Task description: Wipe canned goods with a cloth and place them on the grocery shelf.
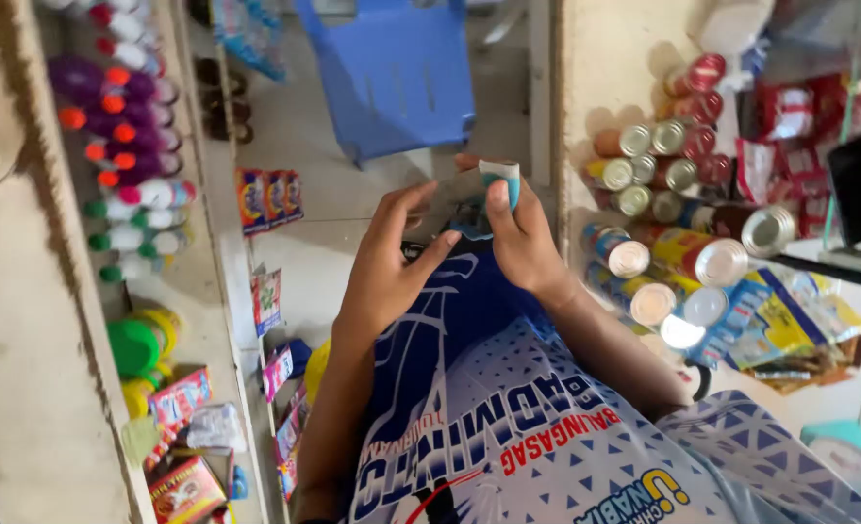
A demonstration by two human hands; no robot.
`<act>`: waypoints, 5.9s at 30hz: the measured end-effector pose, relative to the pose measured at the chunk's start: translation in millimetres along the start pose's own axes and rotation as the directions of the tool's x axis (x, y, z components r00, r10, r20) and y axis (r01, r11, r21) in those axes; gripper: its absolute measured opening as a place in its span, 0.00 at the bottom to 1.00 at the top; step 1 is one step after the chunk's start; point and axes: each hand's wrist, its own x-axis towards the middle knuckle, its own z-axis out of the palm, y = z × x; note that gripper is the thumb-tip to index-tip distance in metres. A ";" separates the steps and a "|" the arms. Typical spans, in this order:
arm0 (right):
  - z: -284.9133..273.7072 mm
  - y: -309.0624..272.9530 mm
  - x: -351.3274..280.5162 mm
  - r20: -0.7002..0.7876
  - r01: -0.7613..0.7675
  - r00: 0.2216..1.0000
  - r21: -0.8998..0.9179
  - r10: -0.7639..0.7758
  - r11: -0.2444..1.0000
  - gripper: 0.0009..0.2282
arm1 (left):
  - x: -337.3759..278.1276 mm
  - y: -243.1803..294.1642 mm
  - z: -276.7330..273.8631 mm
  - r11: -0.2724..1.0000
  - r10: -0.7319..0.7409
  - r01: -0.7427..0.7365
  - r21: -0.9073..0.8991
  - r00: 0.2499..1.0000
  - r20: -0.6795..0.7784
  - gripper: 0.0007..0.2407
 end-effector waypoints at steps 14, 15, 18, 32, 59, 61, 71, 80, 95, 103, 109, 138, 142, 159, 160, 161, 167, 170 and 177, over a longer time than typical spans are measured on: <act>-83.1 9.8 -14.5 -0.436 -0.643 0.640 0.147 0.633 0.751 0.25 | 87.2 -17.8 104.0 1.000 0.006 -0.006 -0.001 0.888 0.460 0.24; -85.4 14.8 -13.2 -0.458 -0.640 0.621 0.172 0.636 0.749 0.25 | 93.4 -23.8 108.2 1.000 0.010 0.002 -0.023 0.869 0.495 0.25; -80.0 63.6 -49.4 -0.538 -0.661 0.534 0.216 0.653 0.719 0.27 | 101.9 -33.9 112.7 0.998 0.030 -0.058 0.028 0.803 0.596 0.24; 21.0 40.0 -54.9 -0.684 -0.490 0.219 0.540 0.696 0.685 0.30 | 141.7 -25.4 56.9 0.971 -0.084 -0.168 0.172 0.430 0.899 0.22; -5.5 64.1 -59.6 -0.756 -0.603 0.141 0.446 0.639 0.662 0.23 | 171.3 -70.8 92.6 0.960 0.017 -0.251 0.125 0.498 0.867 0.21; -23.1 71.8 -63.2 -0.758 -0.608 0.145 0.439 0.636 0.662 0.23 | 185.4 -70.7 111.7 0.949 0.040 -0.287 0.130 0.519 0.854 0.20; -88.5 67.8 -53.4 -0.725 -0.680 0.085 0.459 0.683 0.572 0.27 | 229.2 -126.8 229.6 0.813 0.090 -0.537 0.225 0.497 0.863 0.22; -127.4 114.0 -85.7 -0.662 -0.693 0.040 0.521 0.748 0.498 0.26 | 240.4 -159.0 290.7 0.641 0.026 -0.698 0.319 0.436 0.900 0.32; -155.4 118.8 -88.6 -0.598 -0.704 0.135 0.504 0.790 0.501 0.25 | 234.1 -195.6 285.3 0.490 0.379 -0.833 0.255 0.467 0.799 0.28; -153.7 113.8 -70.2 -0.705 -0.645 0.182 0.441 0.685 0.625 0.26 | 222.3 -130.8 225.8 0.765 0.414 -0.616 0.185 0.691 0.593 0.23; -133.6 103.4 -7.8 -0.778 -0.470 0.325 0.360 0.537 0.806 0.24 | 198.6 -93.3 146.9 0.926 0.353 -0.373 0.061 0.911 0.214 0.25; 116.3 -54.5 84.1 0.692 0.140 0.695 0.138 -0.197 0.980 0.30 | -11.8 -43.0 -101.9 0.791 0.231 -0.539 -0.290 0.702 -0.674 0.29; 143.5 -50.4 110.1 0.752 0.050 0.610 0.279 -0.250 0.959 0.34 | -20.9 -33.5 -103.9 0.804 0.175 -0.559 -0.203 0.549 -0.817 0.29; 206.1 -19.8 184.0 0.938 -0.192 0.138 0.340 -0.318 0.921 0.36 | 36.6 -15.2 -77.1 0.961 -0.032 -0.269 0.058 -0.317 -0.948 0.30; 205.7 -22.9 182.1 0.943 -0.199 0.113 0.332 -0.314 0.922 0.36 | 34.7 -10.9 -72.5 0.963 -0.037 -0.262 0.057 -0.340 -0.940 0.30; 206.2 -25.2 179.3 0.953 -0.184 0.094 0.300 -0.287 0.936 0.35 | 31.9 -7.9 -69.0 0.963 -0.037 -0.263 0.051 -0.319 -0.947 0.28; 202.1 -51.6 157.1 0.971 -0.155 -0.002 0.234 -0.237 0.960 0.33 | 17.3 14.5 -53.1 0.959 -0.014 -0.273 0.082 -0.333 -0.943 0.24; 195.0 -45.1 156.0 0.970 -0.073 -0.047 0.233 -0.237 0.970 0.33 | 11.9 20.4 -48.6 0.954 0.008 -0.274 0.120 -0.374 -0.927 0.23; 169.1 -82.8 101.4 0.936 -0.253 -0.068 0.319 -0.346 0.913 0.36 | -19.2 31.8 -28.5 0.945 0.058 -0.262 0.197 -0.456 -0.888 0.22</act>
